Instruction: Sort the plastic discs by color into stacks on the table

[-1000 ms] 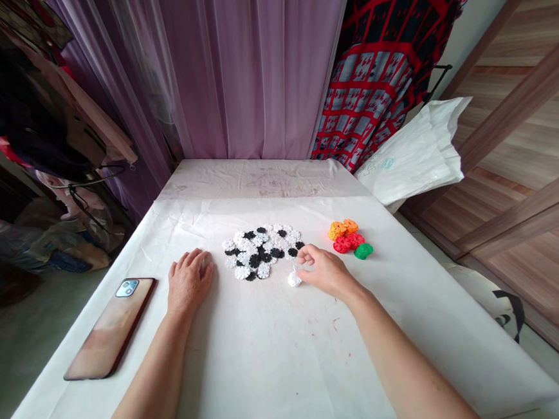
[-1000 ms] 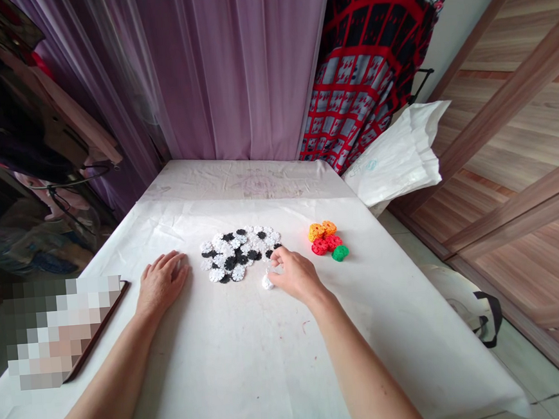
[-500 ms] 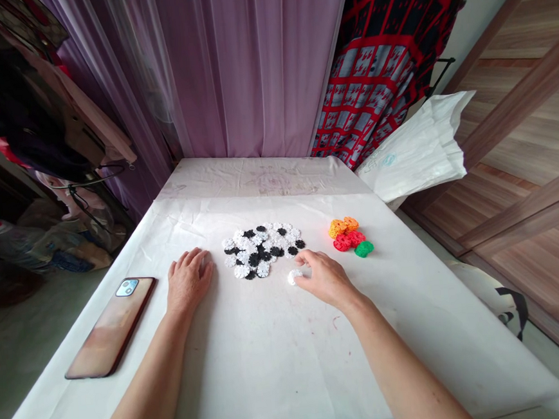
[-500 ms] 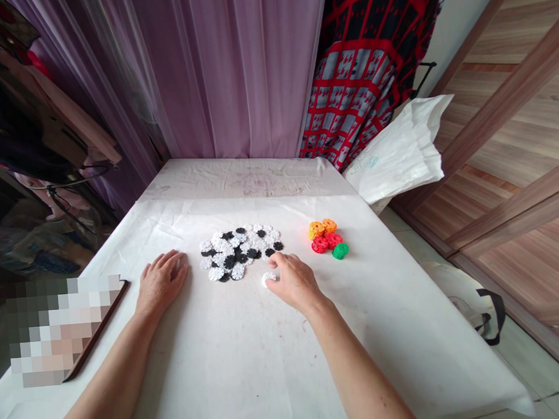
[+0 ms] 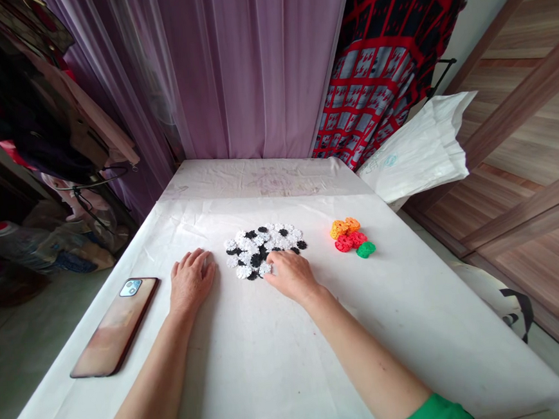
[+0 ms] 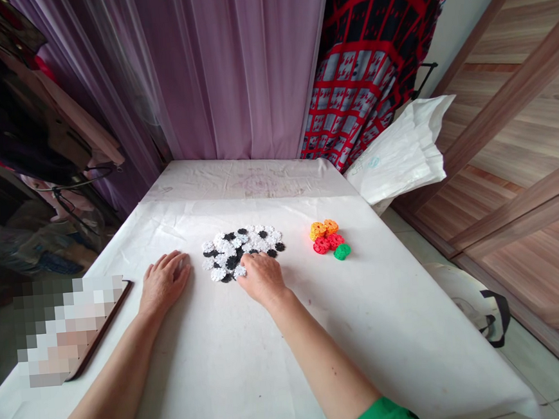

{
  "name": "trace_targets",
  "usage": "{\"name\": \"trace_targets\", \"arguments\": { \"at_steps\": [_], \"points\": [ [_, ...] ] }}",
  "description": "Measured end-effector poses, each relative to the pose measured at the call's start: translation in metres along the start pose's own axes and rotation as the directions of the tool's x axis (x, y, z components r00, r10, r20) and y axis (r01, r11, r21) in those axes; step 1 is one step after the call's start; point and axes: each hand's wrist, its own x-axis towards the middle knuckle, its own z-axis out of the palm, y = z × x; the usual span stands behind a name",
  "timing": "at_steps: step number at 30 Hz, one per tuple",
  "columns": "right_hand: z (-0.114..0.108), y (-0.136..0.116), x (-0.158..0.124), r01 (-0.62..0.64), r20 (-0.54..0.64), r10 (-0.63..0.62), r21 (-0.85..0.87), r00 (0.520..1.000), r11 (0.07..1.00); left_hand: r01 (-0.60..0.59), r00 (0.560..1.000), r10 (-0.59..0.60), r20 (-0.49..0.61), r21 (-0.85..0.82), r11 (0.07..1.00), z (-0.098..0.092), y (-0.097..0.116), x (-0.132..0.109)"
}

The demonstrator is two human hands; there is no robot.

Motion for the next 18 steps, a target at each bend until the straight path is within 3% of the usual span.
{"name": "trace_targets", "arguments": {
  "at_steps": [6, 12, 18],
  "points": [
    [0.010, -0.005, 0.011, -0.037, -0.002, 0.037, -0.039, 0.999, 0.999, 0.004, 1.000, -0.004, 0.009, 0.009, 1.000, 0.000, 0.000, 0.000],
    [0.012, -0.006, 0.017, -0.096, 0.033, 0.093, 0.086, 0.995, 0.992, 0.002, 1.000, -0.002, -0.001, 0.002, 1.000, 0.002, -0.002, 0.000],
    [-0.016, 0.034, -0.001, -0.200, 0.020, 0.204, 0.312, 0.979, 0.929, -0.007, 1.000, 0.007, -0.007, -0.007, 1.000, 0.004, -0.003, 0.000]
  ]
}}
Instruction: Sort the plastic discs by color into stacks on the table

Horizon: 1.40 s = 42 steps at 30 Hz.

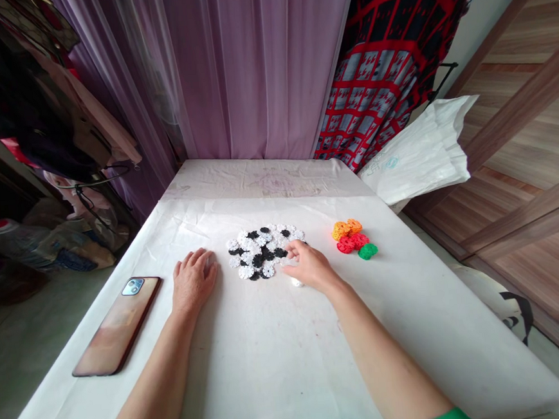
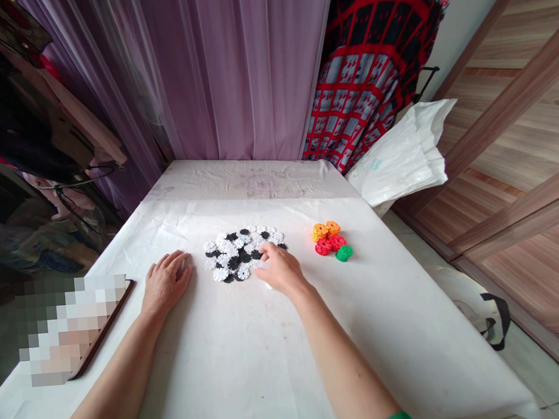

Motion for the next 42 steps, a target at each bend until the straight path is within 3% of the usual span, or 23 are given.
{"name": "trace_targets", "arguments": {
  "at_steps": [5, 20, 25, 28, 42],
  "points": [
    [-0.022, 0.028, -0.020, -0.019, -0.006, 0.019, 0.052, 1.000, 0.998, 0.003, 1.000, -0.003, -0.012, -0.001, 1.000, 0.001, 0.000, 0.001],
    [-0.017, 0.031, -0.033, 0.015, -0.037, -0.017, -0.057, 0.999, 0.998, 0.002, 1.000, -0.002, 0.000, 0.006, 1.000, -0.001, 0.001, 0.001],
    [-0.018, 0.047, -0.044, -0.041, 0.011, 0.044, -0.175, 0.999, 0.984, 0.006, 1.000, -0.006, -0.003, 0.002, 1.000, 0.000, 0.000, 0.000],
    [-0.015, 0.050, -0.046, -0.004, 0.063, 0.018, -0.227, 0.998, 0.974, 0.007, 1.000, -0.007, -0.007, -0.002, 1.000, 0.001, 0.000, 0.001],
    [-0.009, 0.050, -0.042, 0.029, 0.026, -0.025, -0.175, 0.999, 0.984, 0.009, 1.000, -0.009, -0.020, -0.005, 1.000, 0.001, 0.000, 0.000]
  ]
}}
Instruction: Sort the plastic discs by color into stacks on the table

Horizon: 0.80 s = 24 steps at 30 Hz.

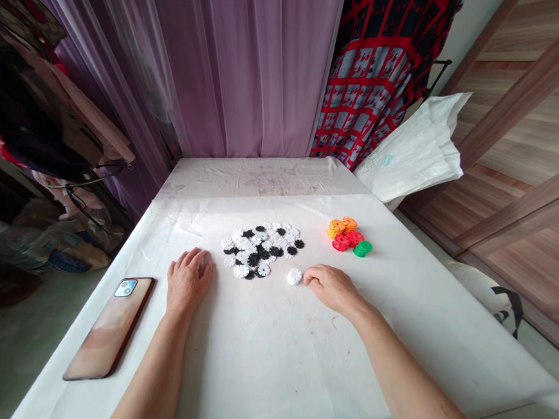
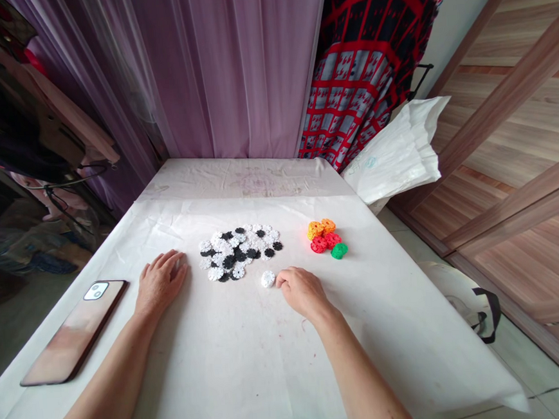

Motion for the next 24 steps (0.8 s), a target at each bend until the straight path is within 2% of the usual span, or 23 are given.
{"name": "trace_targets", "arguments": {
  "at_steps": [4, 7, 11, 18, 24],
  "points": [
    [0.006, 0.004, 0.000, -0.066, -0.056, 0.073, 0.109, 0.996, 0.992, 0.006, 1.000, -0.006, 0.016, 0.008, 1.000, -0.001, 0.001, 0.000],
    [0.018, 0.004, 0.001, 0.031, -0.131, -0.005, 0.200, 0.991, 0.979, 0.004, 1.000, -0.004, 0.018, 0.002, 1.000, -0.002, 0.001, 0.000],
    [0.036, 0.000, 0.005, 0.116, -0.223, -0.080, 0.154, 0.972, 0.981, -0.001, 1.000, 0.001, 0.025, 0.001, 1.000, -0.002, 0.001, 0.000],
    [0.044, -0.002, 0.009, 0.087, -0.262, -0.068, 0.061, 0.963, 0.994, -0.008, 1.000, 0.008, 0.019, 0.016, 1.000, -0.002, 0.000, 0.000],
    [0.039, 0.028, 0.013, -0.057, -0.384, 0.084, 0.082, 0.919, 0.995, -0.013, 1.000, 0.013, -0.010, 0.009, 1.000, 0.000, -0.001, 0.000]
  ]
}}
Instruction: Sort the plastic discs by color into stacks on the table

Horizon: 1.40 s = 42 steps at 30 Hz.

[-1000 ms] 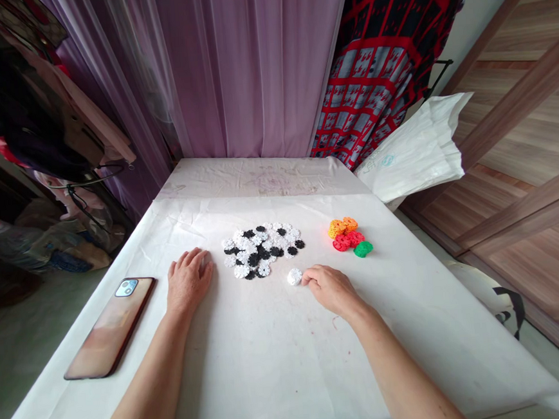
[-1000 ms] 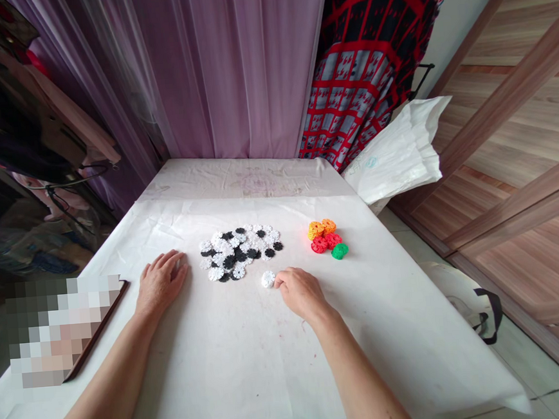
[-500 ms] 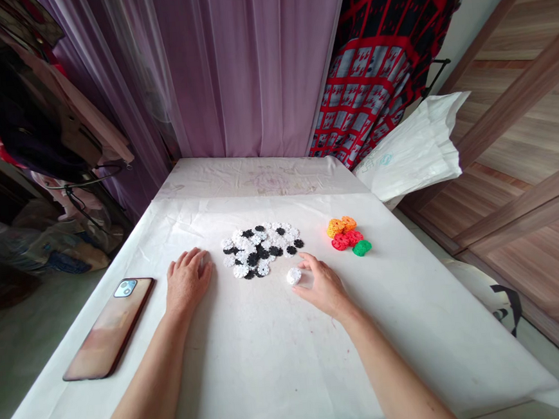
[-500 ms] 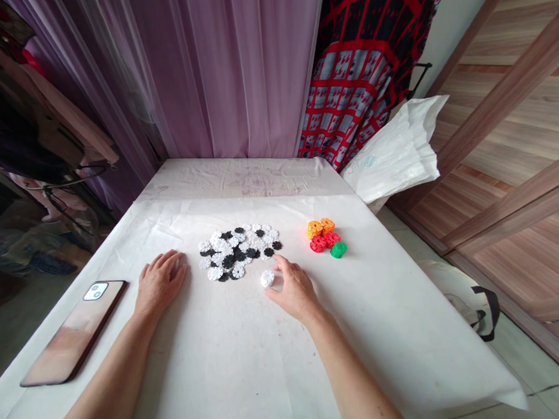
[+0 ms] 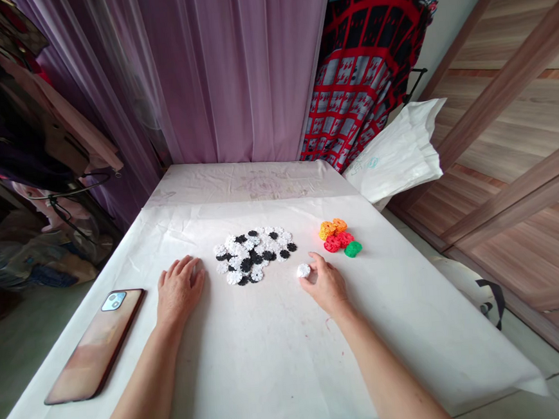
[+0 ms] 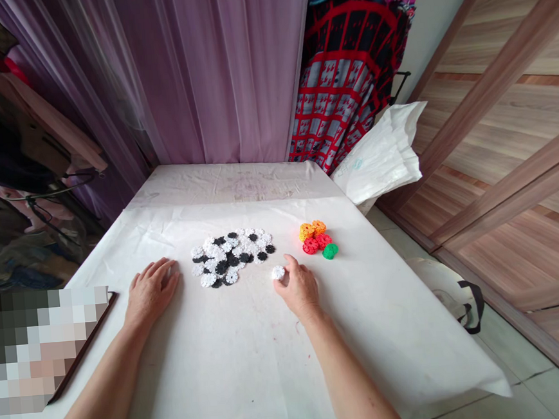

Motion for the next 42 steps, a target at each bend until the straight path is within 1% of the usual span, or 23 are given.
{"name": "trace_targets", "arguments": {
  "at_steps": [3, 6, 10, 14, 18, 24, 27, 29, 33, 35, 38, 42],
  "points": [
    [-0.009, 0.021, 0.006, -0.113, -0.076, 0.111, -0.018, 0.991, 0.993, -0.011, 1.000, 0.011, -0.003, -0.001, 1.000, 0.001, -0.002, 0.001],
    [-0.018, 0.036, 0.011, -0.239, -0.158, 0.230, -0.041, 0.960, 0.970, -0.019, 1.000, 0.019, 0.005, 0.004, 1.000, 0.002, -0.004, 0.002],
    [-0.022, 0.041, 0.015, -0.349, -0.219, 0.331, -0.050, 0.918, 0.936, -0.029, 1.000, 0.029, 0.009, 0.011, 1.000, 0.002, -0.005, 0.003],
    [-0.020, 0.042, 0.018, -0.390, -0.257, 0.364, -0.060, 0.896, 0.919, -0.031, 1.000, 0.031, -0.003, 0.015, 0.999, 0.003, -0.005, 0.003],
    [-0.020, 0.046, 0.020, -0.401, -0.300, 0.362, -0.081, 0.883, 0.912, -0.035, 0.999, 0.035, -0.012, 0.016, 0.999, 0.004, -0.007, 0.003],
    [-0.019, 0.049, 0.021, -0.395, -0.310, 0.358, -0.065, 0.881, 0.916, -0.038, 0.999, 0.038, 0.007, 0.016, 0.999, 0.003, -0.007, 0.003],
    [-0.019, 0.051, 0.015, -0.376, -0.322, 0.350, -0.019, 0.880, 0.927, -0.034, 0.999, 0.034, 0.009, 0.016, 0.999, 0.002, -0.007, 0.003],
    [-0.019, 0.052, 0.006, -0.339, -0.319, 0.315, -0.021, 0.894, 0.940, -0.037, 0.999, 0.037, 0.009, 0.015, 0.999, 0.002, -0.007, 0.003],
    [-0.021, 0.047, -0.015, -0.226, -0.248, 0.183, -0.159, 0.951, 0.961, -0.039, 0.999, 0.039, 0.015, 0.018, 0.999, 0.003, -0.008, 0.003],
    [-0.022, 0.044, -0.020, -0.201, -0.210, 0.152, -0.238, 0.966, 0.950, -0.040, 0.999, 0.040, 0.017, 0.023, 0.999, 0.003, -0.009, 0.003],
    [-0.023, 0.042, -0.018, -0.197, -0.194, 0.142, -0.305, 0.971, 0.932, -0.046, 0.999, 0.045, 0.015, 0.023, 0.999, 0.004, -0.010, 0.004],
    [-0.022, 0.046, -0.010, -0.213, -0.218, 0.147, -0.323, 0.965, 0.922, -0.043, 0.999, 0.043, 0.008, 0.021, 0.999, 0.004, -0.009, 0.004]
  ]
}}
